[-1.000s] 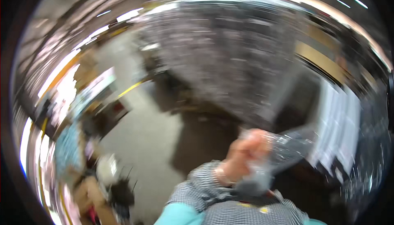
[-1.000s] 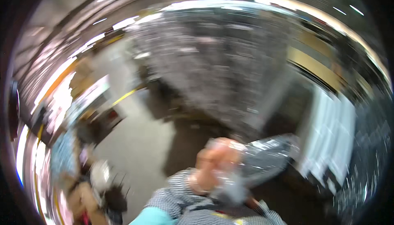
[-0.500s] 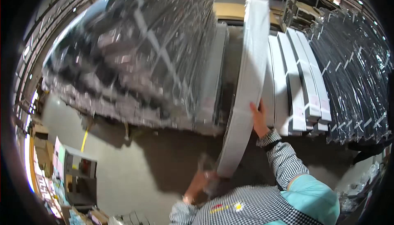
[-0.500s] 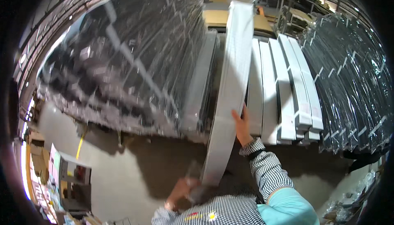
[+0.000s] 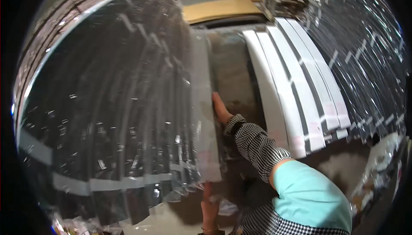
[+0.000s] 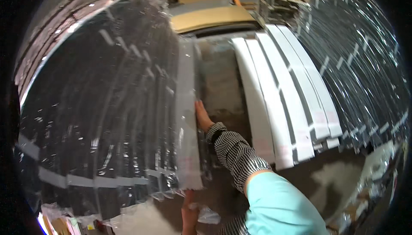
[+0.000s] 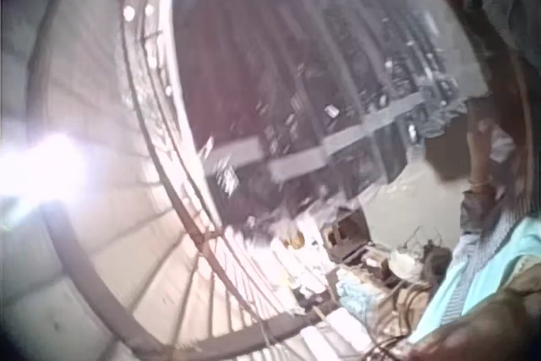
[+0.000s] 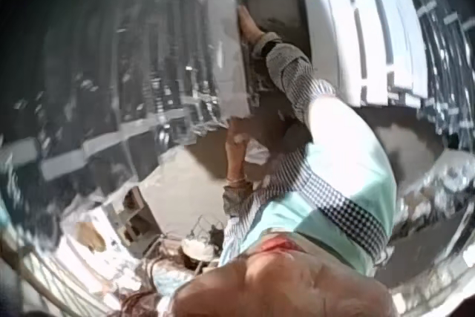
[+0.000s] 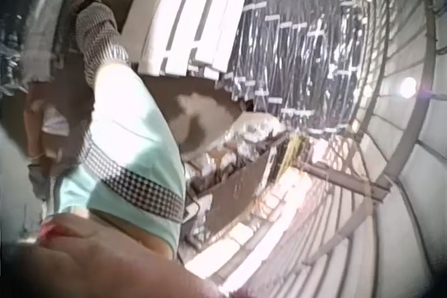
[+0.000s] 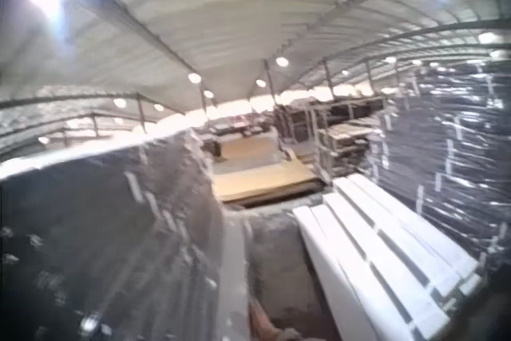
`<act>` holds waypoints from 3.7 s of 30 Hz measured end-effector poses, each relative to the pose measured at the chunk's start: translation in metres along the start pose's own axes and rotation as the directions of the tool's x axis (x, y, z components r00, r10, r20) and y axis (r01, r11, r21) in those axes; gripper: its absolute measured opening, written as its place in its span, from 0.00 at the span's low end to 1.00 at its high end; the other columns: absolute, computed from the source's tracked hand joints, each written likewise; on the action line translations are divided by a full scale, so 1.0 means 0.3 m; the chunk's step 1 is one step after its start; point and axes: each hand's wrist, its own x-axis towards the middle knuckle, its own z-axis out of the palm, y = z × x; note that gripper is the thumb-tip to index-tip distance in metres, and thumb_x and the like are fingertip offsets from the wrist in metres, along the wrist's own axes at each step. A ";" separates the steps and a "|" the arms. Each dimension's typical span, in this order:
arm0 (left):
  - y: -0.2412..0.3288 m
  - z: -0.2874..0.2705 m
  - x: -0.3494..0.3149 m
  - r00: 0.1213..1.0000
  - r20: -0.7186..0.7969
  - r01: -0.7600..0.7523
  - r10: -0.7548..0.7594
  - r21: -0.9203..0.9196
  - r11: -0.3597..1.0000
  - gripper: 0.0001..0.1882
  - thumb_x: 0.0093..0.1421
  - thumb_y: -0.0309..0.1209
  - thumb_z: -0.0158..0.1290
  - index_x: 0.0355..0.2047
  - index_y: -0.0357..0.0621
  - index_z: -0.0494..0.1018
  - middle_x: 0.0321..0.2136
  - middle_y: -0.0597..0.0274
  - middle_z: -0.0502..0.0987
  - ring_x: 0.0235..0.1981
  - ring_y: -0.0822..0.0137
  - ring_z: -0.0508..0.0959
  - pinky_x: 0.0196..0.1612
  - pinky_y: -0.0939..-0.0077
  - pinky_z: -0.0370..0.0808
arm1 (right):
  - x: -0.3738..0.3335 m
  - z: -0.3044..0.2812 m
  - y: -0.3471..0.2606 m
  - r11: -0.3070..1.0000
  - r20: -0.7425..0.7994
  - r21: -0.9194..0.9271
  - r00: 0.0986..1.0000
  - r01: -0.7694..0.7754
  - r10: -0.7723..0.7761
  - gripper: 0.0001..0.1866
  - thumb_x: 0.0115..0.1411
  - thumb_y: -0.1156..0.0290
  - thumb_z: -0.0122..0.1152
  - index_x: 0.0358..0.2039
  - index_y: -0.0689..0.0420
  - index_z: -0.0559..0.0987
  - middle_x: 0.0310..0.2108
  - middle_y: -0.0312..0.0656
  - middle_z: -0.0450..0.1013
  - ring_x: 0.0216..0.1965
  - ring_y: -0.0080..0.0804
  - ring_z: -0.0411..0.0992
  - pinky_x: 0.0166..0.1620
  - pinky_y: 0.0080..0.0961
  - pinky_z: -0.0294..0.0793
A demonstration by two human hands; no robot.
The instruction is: Placing white rectangular planks into individual plastic sleeves and stacking them.
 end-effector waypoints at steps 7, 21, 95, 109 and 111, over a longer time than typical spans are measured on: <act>-0.017 0.076 -0.121 0.993 0.056 -0.110 0.107 0.048 0.993 0.31 0.50 0.12 0.54 0.56 0.39 0.73 0.53 0.52 0.77 0.58 0.55 0.75 0.60 0.64 0.69 | -0.616 -0.588 0.009 0.070 0.236 -0.933 0.749 0.352 -0.618 0.36 0.58 0.65 0.64 0.64 0.64 0.64 0.68 0.55 0.55 0.69 0.55 0.53 0.67 0.45 0.55; 0.254 -0.040 -0.469 0.978 -0.127 -0.206 0.163 -0.556 0.805 0.19 0.65 0.23 0.48 0.57 0.37 0.70 0.45 0.56 0.79 0.19 0.85 0.61 0.21 0.89 0.56 | -1.149 -0.724 0.033 -0.132 -0.192 -0.942 0.816 -0.310 -0.545 0.41 0.50 0.59 0.64 0.67 0.45 0.65 0.71 0.53 0.50 0.69 0.60 0.48 0.59 0.68 0.53; 0.021 0.263 -0.678 0.995 -0.036 -0.100 0.096 -0.575 0.812 0.05 0.62 0.22 0.57 0.38 0.39 0.78 0.30 0.70 0.76 0.26 0.78 0.69 0.30 0.82 0.66 | -1.973 -0.555 -0.056 0.965 -0.214 -0.259 0.973 0.032 -0.090 0.06 0.64 0.78 0.59 0.34 0.62 0.84 0.27 0.32 0.73 0.29 0.17 0.68 0.33 0.15 0.67; -0.234 0.389 -0.430 0.514 0.803 0.727 0.300 -0.594 0.345 0.11 0.63 0.32 0.54 0.41 0.38 0.75 0.37 0.56 0.83 0.34 0.62 0.80 0.38 0.67 0.76 | -1.881 -0.914 -0.170 0.889 0.120 -0.434 0.968 -0.149 0.221 0.16 0.63 0.68 0.61 0.50 0.59 0.79 0.33 0.40 0.77 0.28 0.23 0.72 0.40 0.20 0.72; -0.194 0.454 -0.346 0.519 0.842 0.301 0.150 -0.344 0.889 0.10 0.62 0.30 0.53 0.41 0.41 0.76 0.36 0.57 0.83 0.34 0.61 0.81 0.37 0.65 0.76 | -1.835 -1.003 -0.142 0.732 0.124 -0.677 0.969 -0.075 0.213 0.16 0.62 0.67 0.61 0.50 0.56 0.80 0.33 0.38 0.78 0.33 0.26 0.74 0.43 0.24 0.73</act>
